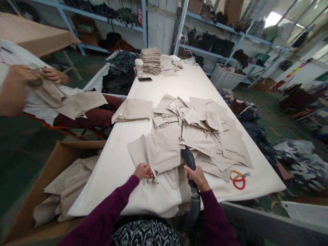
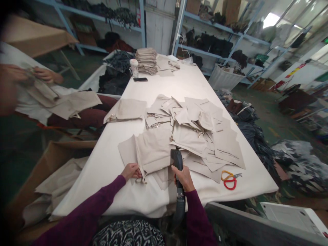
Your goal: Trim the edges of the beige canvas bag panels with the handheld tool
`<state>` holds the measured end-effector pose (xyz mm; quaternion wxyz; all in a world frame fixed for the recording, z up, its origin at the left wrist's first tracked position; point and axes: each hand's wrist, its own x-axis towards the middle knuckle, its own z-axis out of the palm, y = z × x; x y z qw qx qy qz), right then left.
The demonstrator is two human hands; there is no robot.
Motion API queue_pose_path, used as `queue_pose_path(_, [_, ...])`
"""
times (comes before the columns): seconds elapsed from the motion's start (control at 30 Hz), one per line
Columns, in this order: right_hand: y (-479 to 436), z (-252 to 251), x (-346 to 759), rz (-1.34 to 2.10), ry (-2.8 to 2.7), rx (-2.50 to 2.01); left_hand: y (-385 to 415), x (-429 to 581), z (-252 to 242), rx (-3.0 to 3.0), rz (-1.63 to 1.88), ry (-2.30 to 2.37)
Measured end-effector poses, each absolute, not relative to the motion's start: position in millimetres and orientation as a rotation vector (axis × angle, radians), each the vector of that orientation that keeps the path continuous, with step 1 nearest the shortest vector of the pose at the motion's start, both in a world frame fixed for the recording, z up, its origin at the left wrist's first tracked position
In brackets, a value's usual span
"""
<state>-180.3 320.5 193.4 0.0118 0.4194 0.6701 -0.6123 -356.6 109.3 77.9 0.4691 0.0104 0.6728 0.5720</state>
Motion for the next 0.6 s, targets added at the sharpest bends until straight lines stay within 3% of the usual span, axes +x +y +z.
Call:
queue_pose_path(0.37, [258.2, 197.8, -112.5, -1.777, 2.029, 1.241, 18.7, -369.1, 73.4, 0.77, 1.261, 2.421])
queue_pose_path(0.53, [237.1, 186.8, -99.2, -1.761, 2.009, 1.252, 30.7, -409.5, 71.9, 1.914, 0.287, 2.477])
queue_pose_path(0.6, [229.4, 186.1, -97.4, -1.761, 1.996, 1.254, 38.7, -420.8, 74.2, 2.081, 0.144, 2.389])
